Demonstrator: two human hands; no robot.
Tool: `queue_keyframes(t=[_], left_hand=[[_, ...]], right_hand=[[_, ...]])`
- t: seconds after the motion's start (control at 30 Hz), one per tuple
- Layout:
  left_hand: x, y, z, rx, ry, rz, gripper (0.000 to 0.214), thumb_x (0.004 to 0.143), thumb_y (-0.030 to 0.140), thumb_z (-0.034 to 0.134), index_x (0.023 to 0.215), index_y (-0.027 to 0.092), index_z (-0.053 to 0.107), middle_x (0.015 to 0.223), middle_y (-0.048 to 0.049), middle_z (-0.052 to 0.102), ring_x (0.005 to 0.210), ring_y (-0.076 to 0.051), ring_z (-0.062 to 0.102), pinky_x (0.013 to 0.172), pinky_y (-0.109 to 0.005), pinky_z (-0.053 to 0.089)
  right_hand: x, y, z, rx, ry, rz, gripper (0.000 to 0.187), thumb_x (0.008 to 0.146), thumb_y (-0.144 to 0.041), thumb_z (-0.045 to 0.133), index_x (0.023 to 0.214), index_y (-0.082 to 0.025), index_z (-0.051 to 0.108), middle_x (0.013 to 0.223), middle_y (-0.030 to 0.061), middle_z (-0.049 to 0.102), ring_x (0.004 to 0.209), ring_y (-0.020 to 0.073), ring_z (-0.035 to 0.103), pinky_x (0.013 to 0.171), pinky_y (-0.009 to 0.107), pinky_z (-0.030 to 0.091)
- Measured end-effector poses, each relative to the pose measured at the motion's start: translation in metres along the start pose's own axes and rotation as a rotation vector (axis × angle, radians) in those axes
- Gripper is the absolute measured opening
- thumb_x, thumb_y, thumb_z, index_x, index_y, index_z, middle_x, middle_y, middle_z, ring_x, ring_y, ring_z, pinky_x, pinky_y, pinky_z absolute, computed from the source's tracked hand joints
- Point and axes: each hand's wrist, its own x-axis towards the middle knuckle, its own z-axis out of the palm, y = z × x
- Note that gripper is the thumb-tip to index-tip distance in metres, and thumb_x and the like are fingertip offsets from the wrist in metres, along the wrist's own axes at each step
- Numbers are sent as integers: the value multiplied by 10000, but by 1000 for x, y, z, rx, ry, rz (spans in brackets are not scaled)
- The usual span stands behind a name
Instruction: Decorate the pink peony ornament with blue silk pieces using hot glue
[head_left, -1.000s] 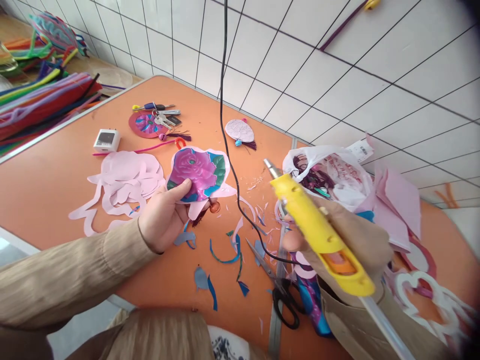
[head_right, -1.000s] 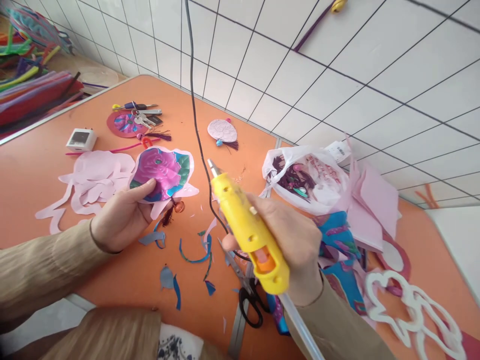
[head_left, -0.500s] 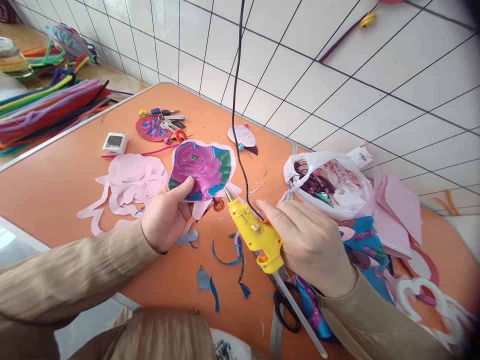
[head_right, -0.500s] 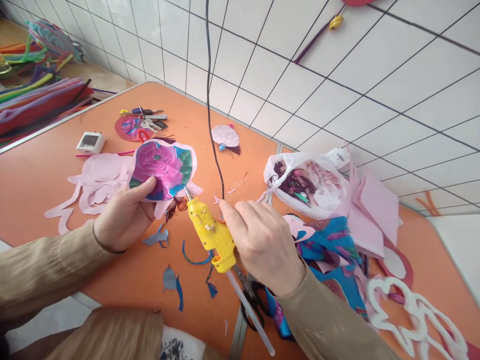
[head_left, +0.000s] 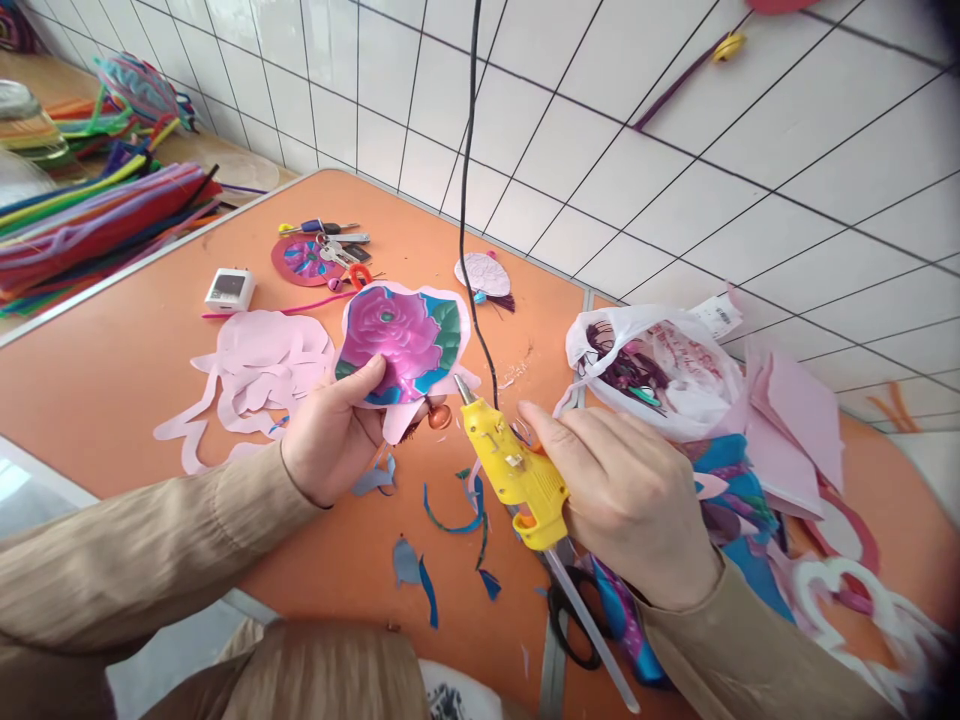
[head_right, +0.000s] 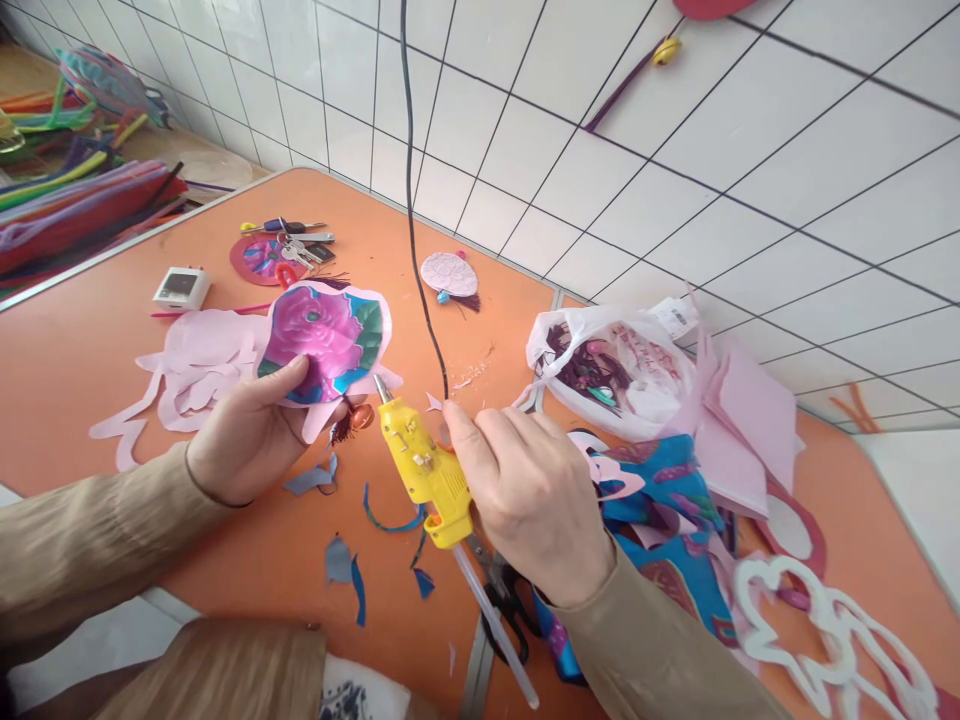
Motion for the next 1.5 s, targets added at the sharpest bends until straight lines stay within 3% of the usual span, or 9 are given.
queue_keyframes(t=[0.2,0.5,0.7,0.9,1.3,1.5], left_hand=[[-1,1,1,-35,19,19,199,946,194,533,846,107,681,749,-112,724,650,-210,710,601,-301,580],[-1,4,2,50,11,-22,322,987,222,415,801,97,647,687,-142,682,619,-223,684,556,-302,544],[-1,1,-1,46,-47,67,172,939,238,543,906,103,646,726,-120,703,629,-222,685,548,-293,538],[-4,1,1,32,-26,149,121,916,202,609,927,97,668,763,-95,733,603,-198,688,557,-299,562],[-5,-2,-2,-24,-69,193,119,880,201,667,924,99,709,787,-92,764,623,-208,712,559,-292,582],[-3,-2,-2,-35,-73,217,115,882,223,674,881,110,696,724,-73,742,579,-199,695,539,-291,572]], right_hand=[[-1,0,-1,-107,54,-8,161,936,-79,599,1052,-62,710,594,22,568,593,184,486,564,351,315],[-14,7,-1,-208,170,175,266,903,-67,612,1158,-99,681,707,53,589,675,213,533,622,371,385],[-7,2,-3,-148,154,57,278,907,-71,623,1182,-86,658,658,32,557,648,207,492,597,370,358],[-2,-5,1,-131,97,-4,213,905,-72,646,1115,-70,679,625,23,542,642,202,437,584,356,310],[-1,-8,5,-153,56,16,174,939,-61,593,1070,-64,707,618,38,564,644,197,452,598,350,293],[-3,-1,4,-247,53,93,187,923,-61,596,1064,-74,717,622,34,552,640,199,480,597,349,314]])
